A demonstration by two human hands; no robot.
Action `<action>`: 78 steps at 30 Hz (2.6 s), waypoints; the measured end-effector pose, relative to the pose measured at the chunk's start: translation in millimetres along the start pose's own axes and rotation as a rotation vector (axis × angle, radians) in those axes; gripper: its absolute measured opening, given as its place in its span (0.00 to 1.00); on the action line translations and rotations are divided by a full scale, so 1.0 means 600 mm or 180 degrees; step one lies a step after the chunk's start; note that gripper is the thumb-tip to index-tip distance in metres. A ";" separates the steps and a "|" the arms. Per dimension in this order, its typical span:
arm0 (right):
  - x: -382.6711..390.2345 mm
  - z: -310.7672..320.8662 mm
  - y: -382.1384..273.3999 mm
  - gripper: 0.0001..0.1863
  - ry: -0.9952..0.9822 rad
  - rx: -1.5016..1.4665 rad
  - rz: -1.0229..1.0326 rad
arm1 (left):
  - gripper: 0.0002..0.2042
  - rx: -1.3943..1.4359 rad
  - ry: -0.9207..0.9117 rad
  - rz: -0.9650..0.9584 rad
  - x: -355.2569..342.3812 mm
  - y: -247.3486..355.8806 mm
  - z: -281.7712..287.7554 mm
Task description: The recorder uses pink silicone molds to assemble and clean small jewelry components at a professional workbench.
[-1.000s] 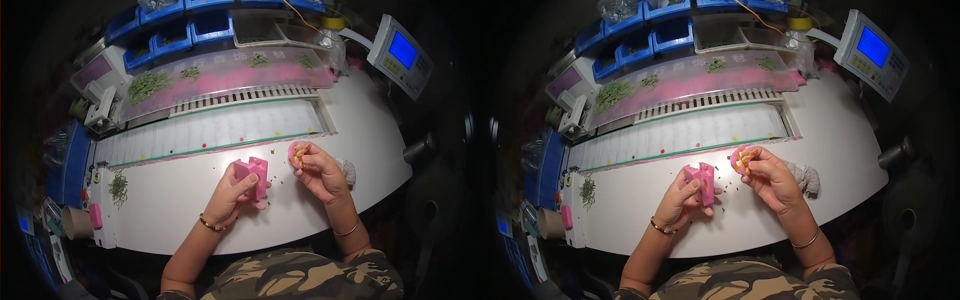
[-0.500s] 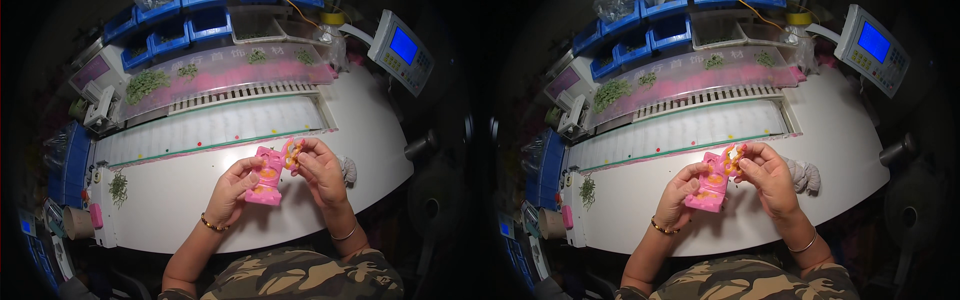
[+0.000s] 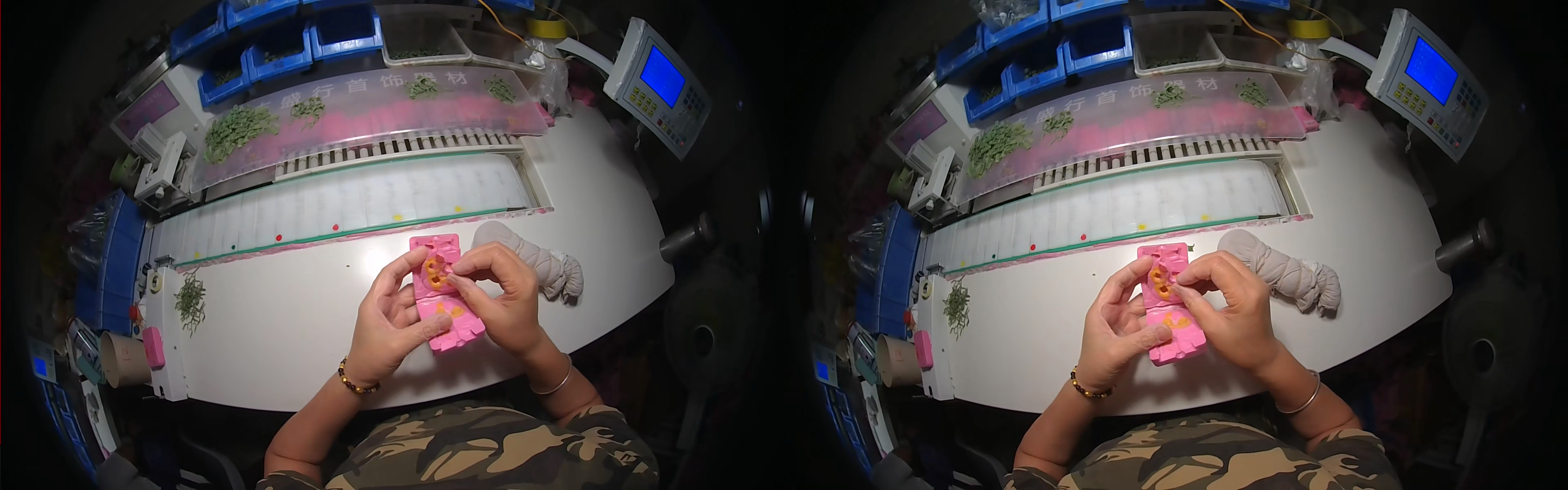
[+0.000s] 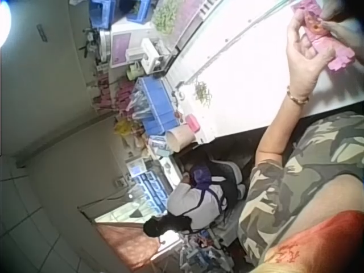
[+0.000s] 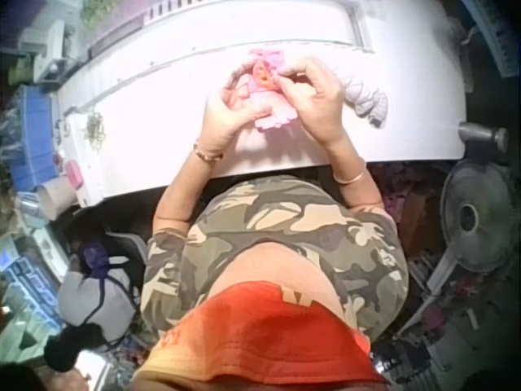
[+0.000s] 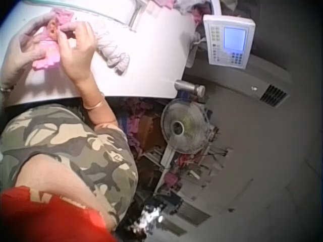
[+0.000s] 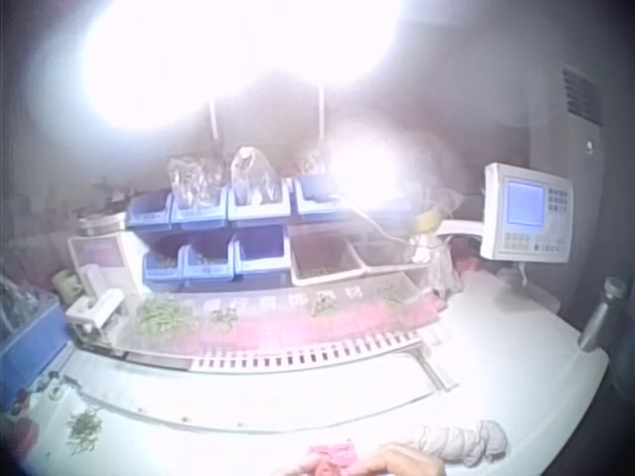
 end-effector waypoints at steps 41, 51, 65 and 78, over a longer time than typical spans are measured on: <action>0.007 -0.026 0.052 0.11 -0.1257 -0.2829 -0.1250 | 0.10 -0.0253 0.0160 0.0191 -0.002 -0.001 -0.005; 0.008 -0.040 0.040 0.10 -0.1154 -0.3053 -0.0908 | 0.12 0.0248 -0.0096 0.0616 -0.012 -0.009 0.015; -0.005 -0.021 0.040 0.12 -0.0764 -0.2351 -0.0534 | 0.07 0.0560 0.0364 0.0185 -0.012 -0.016 0.029; 0.007 -0.057 0.027 0.13 -0.0885 -0.2720 -0.1027 | 0.09 -0.0604 0.0749 -0.0396 -0.001 0.008 0.018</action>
Point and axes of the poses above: each hand's wrist, its own x-axis away from the middle knuckle, its own z-axis out of the back of the hand, y = z × x, the point moved 6 cm from there along -x, towards the middle knuckle, and after that the axes turned 15 degrees about -y, right-handed, at the moved point
